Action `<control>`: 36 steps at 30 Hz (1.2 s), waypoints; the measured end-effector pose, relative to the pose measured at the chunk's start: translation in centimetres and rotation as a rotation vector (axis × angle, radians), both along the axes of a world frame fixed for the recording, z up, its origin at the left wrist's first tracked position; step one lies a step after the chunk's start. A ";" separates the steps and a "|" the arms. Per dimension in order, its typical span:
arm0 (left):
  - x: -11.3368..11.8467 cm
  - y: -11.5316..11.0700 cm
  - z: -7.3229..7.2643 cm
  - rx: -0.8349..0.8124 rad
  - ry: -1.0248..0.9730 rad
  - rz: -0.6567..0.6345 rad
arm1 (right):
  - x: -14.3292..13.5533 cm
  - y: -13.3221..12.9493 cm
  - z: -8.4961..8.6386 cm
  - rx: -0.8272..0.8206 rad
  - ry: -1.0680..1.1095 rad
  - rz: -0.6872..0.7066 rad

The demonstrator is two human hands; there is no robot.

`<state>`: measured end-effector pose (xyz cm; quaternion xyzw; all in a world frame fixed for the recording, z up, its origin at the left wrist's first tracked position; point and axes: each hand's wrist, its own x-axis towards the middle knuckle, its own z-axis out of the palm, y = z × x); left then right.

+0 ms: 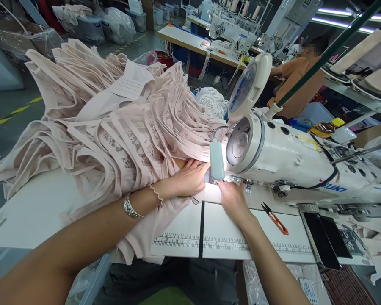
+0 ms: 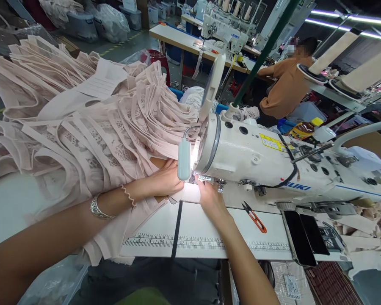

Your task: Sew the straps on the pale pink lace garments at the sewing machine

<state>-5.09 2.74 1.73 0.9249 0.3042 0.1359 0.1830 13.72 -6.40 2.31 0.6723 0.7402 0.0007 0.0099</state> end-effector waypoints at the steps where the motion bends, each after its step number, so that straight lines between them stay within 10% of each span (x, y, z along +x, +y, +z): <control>1: 0.0 0.0 0.0 0.002 0.002 0.003 | 0.0 0.0 0.0 -0.002 0.001 -0.003; 22: -0.1 0.1 0.2 -0.003 -0.006 -0.049 | 0.2 0.1 -0.6 0.047 0.029 -0.023; 29: 0.4 0.6 -0.2 0.151 -0.003 0.197 | 1.0 1.6 -0.7 -0.112 0.073 0.024; 36: -3.2 -3.2 1.4 0.482 0.156 -0.182 | 1.6 0.4 -1.0 0.040 -0.007 0.014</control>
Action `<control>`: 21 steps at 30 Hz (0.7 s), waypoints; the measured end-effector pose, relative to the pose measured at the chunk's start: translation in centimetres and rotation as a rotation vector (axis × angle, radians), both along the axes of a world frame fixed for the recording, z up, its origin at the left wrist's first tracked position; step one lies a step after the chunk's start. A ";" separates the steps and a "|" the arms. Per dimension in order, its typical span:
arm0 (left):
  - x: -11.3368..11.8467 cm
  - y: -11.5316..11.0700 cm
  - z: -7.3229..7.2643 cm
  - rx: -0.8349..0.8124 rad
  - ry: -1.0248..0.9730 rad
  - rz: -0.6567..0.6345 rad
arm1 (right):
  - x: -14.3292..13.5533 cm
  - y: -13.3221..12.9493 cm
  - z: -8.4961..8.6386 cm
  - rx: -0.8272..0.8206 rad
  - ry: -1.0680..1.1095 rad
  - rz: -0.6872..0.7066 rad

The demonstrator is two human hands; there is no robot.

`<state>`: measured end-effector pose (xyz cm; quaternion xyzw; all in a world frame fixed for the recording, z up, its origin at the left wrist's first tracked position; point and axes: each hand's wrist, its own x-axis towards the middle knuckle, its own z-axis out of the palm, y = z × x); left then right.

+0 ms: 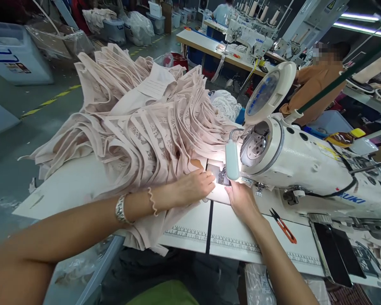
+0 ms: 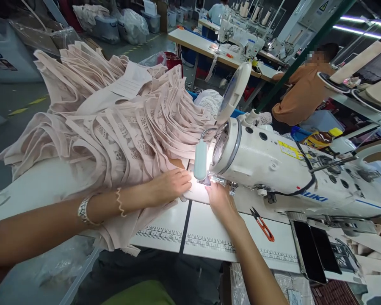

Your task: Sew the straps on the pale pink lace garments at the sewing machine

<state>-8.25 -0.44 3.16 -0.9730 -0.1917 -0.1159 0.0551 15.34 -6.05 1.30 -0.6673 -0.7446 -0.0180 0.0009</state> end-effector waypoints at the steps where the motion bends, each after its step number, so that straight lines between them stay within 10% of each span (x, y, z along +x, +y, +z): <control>1: -0.7 -0.7 -0.1 0.043 0.030 0.057 | 0.3 -0.6 0.0 0.054 -0.017 -0.020; 7: -2.2 -1.8 -0.3 0.204 0.175 0.375 | 2.6 -3.7 -0.1 0.316 -0.096 -0.031; 12: -1.0 0.4 -0.1 0.343 0.067 0.197 | 1.6 -3.7 -0.3 0.381 0.008 0.058; 18: -0.8 0.6 -1.0 0.473 -0.189 -0.376 | 0.1 -2.8 0.0 0.427 -0.040 0.145; 21: -1.0 0.9 -1.8 0.426 -0.182 -0.353 | -0.4 -2.8 0.1 0.414 -0.066 0.163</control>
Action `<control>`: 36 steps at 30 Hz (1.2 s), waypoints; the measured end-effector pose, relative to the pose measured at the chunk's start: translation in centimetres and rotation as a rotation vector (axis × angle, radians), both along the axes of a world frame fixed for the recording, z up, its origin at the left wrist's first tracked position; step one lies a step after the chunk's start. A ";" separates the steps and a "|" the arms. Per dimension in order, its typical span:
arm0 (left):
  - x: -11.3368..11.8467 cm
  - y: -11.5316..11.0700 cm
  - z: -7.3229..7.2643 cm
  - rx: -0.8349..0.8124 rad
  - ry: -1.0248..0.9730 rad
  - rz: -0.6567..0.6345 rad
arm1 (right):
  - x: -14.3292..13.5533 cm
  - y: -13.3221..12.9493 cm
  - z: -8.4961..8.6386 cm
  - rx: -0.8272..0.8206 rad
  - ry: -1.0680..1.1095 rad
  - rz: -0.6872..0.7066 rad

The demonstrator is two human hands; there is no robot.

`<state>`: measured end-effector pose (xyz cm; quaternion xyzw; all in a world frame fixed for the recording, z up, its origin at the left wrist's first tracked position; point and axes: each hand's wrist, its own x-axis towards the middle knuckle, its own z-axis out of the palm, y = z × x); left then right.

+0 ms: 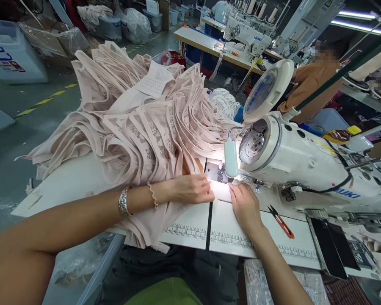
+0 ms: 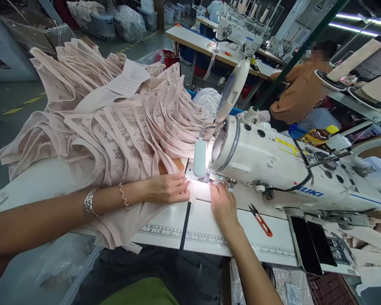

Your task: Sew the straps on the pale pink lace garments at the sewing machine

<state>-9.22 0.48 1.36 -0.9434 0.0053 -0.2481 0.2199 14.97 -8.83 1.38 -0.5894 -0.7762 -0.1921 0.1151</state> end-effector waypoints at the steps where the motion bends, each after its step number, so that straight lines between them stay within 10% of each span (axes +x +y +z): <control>1: -0.1 0.2 -0.2 -0.010 0.002 0.036 | -0.1 0.0 0.0 -0.014 0.002 -0.006; 8: -0.6 1.2 0.5 0.019 0.052 0.323 | 0.0 -0.2 -0.3 -0.060 0.054 -0.032; 18: -1.5 2.1 0.2 -0.115 0.104 0.216 | -0.4 -0.3 0.1 -0.141 0.003 -0.084; 24: -1.3 1.6 0.1 -0.305 0.275 0.119 | -0.9 0.2 2.3 -0.363 -0.090 -0.342; 36: 0.6 1.6 1.5 -0.124 0.225 0.195 | -1.5 1.2 2.5 -0.567 0.059 -0.518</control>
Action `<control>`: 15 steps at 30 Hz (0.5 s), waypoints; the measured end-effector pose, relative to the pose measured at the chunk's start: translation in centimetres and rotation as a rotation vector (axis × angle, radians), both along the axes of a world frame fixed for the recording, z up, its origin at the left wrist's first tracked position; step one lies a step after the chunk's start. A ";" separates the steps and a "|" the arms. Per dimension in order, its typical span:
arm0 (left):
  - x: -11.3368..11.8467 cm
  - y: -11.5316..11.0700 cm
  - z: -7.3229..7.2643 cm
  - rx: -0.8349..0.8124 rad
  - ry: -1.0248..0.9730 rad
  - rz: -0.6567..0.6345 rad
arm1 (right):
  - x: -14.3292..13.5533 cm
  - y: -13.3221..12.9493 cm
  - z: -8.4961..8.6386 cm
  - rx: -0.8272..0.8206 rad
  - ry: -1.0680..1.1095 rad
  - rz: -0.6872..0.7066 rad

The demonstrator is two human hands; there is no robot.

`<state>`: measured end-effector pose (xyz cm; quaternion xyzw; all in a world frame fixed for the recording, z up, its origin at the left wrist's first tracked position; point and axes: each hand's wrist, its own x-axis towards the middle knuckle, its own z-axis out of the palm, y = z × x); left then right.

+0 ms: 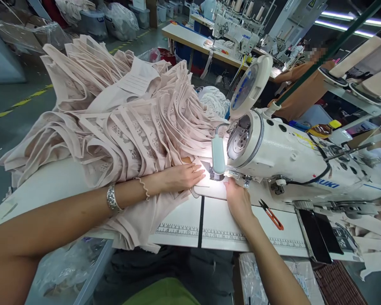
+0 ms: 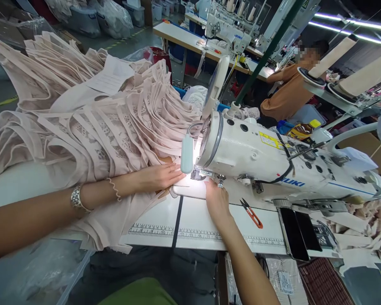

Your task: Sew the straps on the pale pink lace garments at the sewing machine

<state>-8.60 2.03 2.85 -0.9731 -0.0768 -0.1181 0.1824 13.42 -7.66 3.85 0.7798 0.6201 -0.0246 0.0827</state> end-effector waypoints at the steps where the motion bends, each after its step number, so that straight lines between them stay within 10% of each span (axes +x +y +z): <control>1: 0.5 -0.6 -0.4 0.030 0.016 0.010 | -0.1 -0.3 -0.2 0.011 0.001 -0.008; 9: 5.3 -7.1 -2.0 0.100 0.078 0.139 | -0.7 -0.3 -0.5 0.080 -0.028 -0.040; 15: 3.6 -5.9 -0.3 0.048 0.052 0.211 | -1.5 0.2 -1.2 0.187 0.052 0.074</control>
